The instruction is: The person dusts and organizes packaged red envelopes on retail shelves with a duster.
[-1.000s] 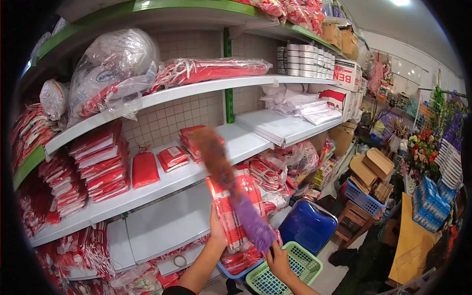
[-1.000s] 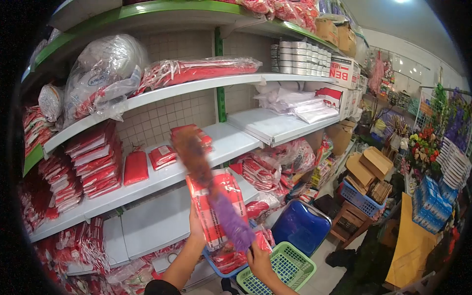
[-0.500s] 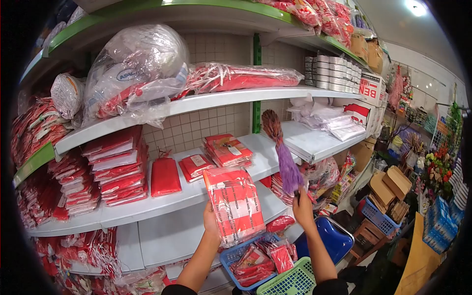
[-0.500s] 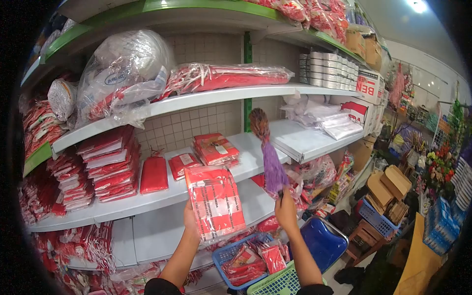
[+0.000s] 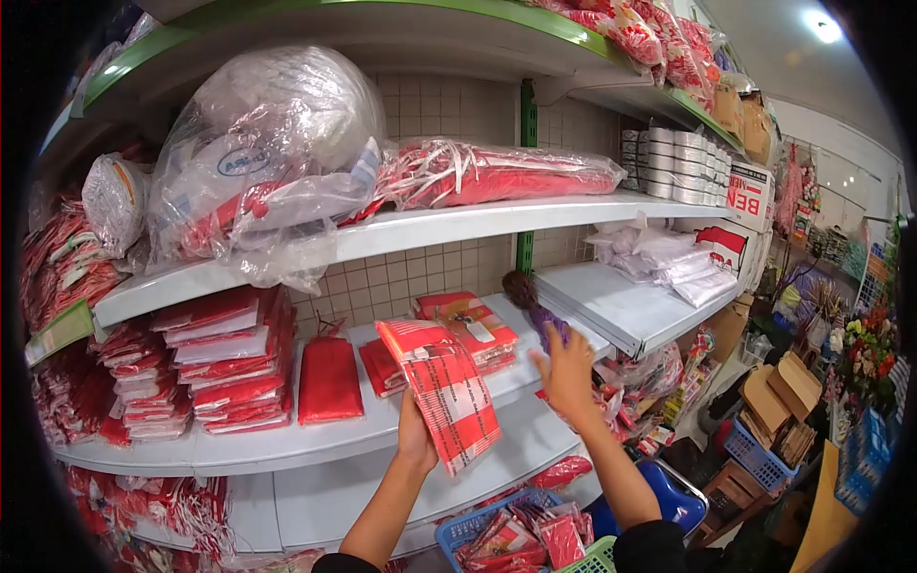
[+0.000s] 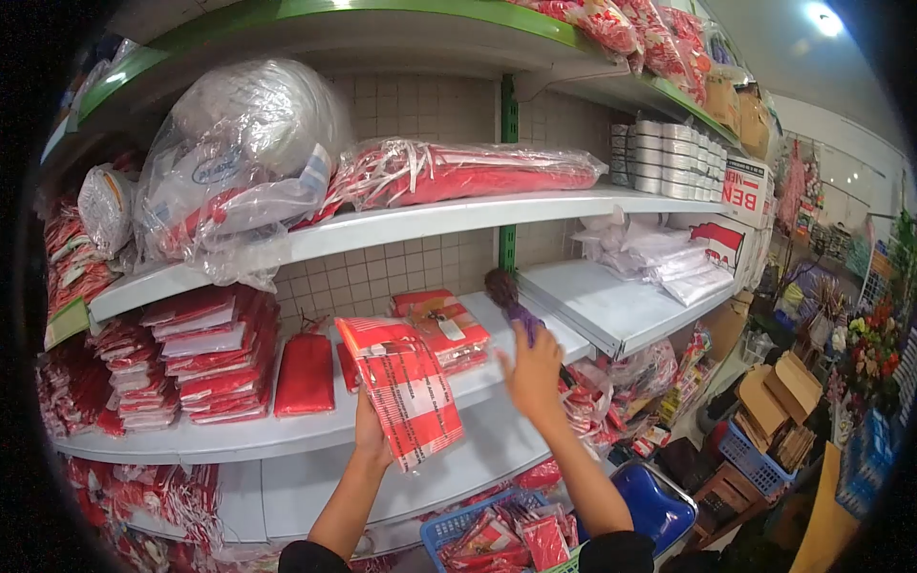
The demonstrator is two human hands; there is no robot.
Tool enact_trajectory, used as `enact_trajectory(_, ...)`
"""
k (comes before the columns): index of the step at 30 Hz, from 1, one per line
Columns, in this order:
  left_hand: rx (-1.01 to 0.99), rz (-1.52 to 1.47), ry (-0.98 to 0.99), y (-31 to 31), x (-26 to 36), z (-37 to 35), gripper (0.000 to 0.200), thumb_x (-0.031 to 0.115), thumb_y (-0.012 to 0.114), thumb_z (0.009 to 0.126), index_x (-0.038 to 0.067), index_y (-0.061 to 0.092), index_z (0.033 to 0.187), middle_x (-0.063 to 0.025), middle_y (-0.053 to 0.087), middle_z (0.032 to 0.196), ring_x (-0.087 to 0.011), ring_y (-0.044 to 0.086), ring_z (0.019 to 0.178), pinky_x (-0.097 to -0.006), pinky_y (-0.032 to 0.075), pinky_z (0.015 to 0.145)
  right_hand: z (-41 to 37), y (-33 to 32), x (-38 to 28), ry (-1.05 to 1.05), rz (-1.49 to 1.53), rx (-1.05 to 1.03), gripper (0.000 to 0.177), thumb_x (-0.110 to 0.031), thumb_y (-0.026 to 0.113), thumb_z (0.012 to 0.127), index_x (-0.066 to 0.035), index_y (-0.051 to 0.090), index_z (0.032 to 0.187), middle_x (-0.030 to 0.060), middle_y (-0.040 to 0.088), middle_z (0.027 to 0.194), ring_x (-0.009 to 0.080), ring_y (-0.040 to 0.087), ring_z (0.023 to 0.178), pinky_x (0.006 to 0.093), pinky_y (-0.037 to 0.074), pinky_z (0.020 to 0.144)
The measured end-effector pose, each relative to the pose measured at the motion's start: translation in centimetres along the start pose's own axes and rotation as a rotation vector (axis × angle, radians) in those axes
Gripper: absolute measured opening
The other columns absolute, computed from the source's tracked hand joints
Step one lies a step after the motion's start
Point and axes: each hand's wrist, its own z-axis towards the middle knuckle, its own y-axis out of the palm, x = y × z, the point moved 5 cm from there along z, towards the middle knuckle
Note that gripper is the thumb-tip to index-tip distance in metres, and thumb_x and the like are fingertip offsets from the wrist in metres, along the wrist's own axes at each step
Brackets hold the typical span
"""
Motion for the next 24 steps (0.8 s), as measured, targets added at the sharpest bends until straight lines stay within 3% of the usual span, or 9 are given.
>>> enact_trajectory(4,0.038,0.244,0.188,3.3,0.8,1.8,0.049,0.032,0.037,0.095,0.008,0.028,0.137,-0.0088,0.034,0.136,-0.0192,0.038,0.122,-0.0326,0.036,0.098,-2.0,-3.1,-9.3,-0.297,0.858,-0.34,0.068,-0.03,0.056,0.085,-0.002,0.023,0.137,0.026,0.025,0.137,0.0371,0.025,0.128,0.0424,0.024,0.102)
enact_trajectory(5,-0.065,0.387,0.231,3.6,0.6,2.9,0.054,0.029,0.038,0.095,0.012,0.016,0.142,-0.006,0.02,0.144,-0.0203,0.027,0.129,-0.0328,0.027,0.103,-2.3,-3.7,-10.7,-0.31,0.845,-0.321,0.066,-0.026,0.054,0.085,-0.004,0.02,0.138,0.0263,0.024,0.138,0.0359,0.028,0.127,0.0414,0.027,0.101)
enact_trajectory(7,-0.061,0.481,0.233,5.1,0.7,3.8,0.051,0.027,0.037,0.096,0.012,0.019,0.141,-0.0042,0.022,0.144,-0.0195,0.03,0.127,-0.0329,0.025,0.103,-2.3,-4.1,-12.3,-0.333,0.821,-0.278,0.064,-0.018,0.05,0.087,-0.008,0.016,0.14,0.0271,0.022,0.139,0.0336,0.034,0.125,0.0396,0.033,0.098)
enact_trajectory(9,-0.094,0.447,0.223,5.7,1.1,4.5,0.049,0.027,0.037,0.096,0.011,0.023,0.14,-0.0045,0.024,0.144,-0.0187,0.029,0.127,-0.0325,0.025,0.103,-0.6,-3.8,-10.6,-0.152,0.943,-0.35,0.06,-0.009,0.047,0.087,-0.007,0.018,0.139,0.0256,0.036,0.131,0.03,0.045,0.116,0.0346,0.04,0.09)
enact_trajectory(11,-0.131,0.449,0.212,6.4,2.5,4.8,0.048,0.028,0.038,0.095,0.012,0.028,0.139,-0.0055,0.024,0.144,-0.0207,0.024,0.131,-0.0311,0.02,0.105,1.2,-3.4,-8.2,-0.175,0.886,-0.159,0.059,0.005,0.04,0.083,-0.006,0.023,0.138,0.018,0.056,0.112,0.0193,0.061,0.09,0.0259,0.048,0.076)
enact_trajectory(14,-0.103,0.635,0.319,3.9,3.0,6.0,0.045,0.03,0.035,0.096,0.012,0.034,0.137,-0.0057,0.029,0.142,-0.0174,0.033,0.124,-0.0299,0.028,0.098,4.2,0.6,-4.7,0.231,1.532,-0.453,0.062,0.007,0.044,0.08,-0.006,0.025,0.138,0.0121,0.058,0.11,0.0152,0.06,0.088,0.0262,0.047,0.077)
enact_trajectory(17,-0.049,0.911,0.518,1.9,2.9,7.0,0.045,0.019,0.043,0.091,0.009,0.036,0.135,-0.0085,0.032,0.14,-0.0205,0.028,0.129,-0.0318,0.023,0.103,7.5,4.3,-3.1,0.258,1.692,-0.481,0.064,0.007,0.048,0.076,-0.006,0.03,0.136,0.0104,0.057,0.11,0.0152,0.059,0.09,0.0246,0.046,0.079)
enact_trajectory(20,-0.052,1.084,0.634,1.5,2.3,7.5,0.05,0.013,0.048,0.088,0.006,0.034,0.135,-0.0125,0.031,0.14,-0.0242,0.025,0.132,-0.0335,0.019,0.107,10.4,8.3,-1.6,0.312,1.713,-0.521,0.066,0.005,0.051,0.075,-0.006,0.03,0.136,0.0089,0.057,0.109,0.0141,0.058,0.091,0.0239,0.046,0.078)
enact_trajectory(24,-0.131,1.424,0.548,0.3,0.2,8.1,0.053,0.015,0.049,0.088,0.004,0.031,0.136,-0.0197,0.026,0.141,-0.0319,0.024,0.131,-0.0374,0.02,0.107,12.3,11.1,2.3,0.076,0.524,-0.432,0.051,-0.005,0.058,0.074,-0.001,0.046,0.124,0.0177,0.061,0.104,0.0248,0.059,0.096,0.0309,0.047,0.081)
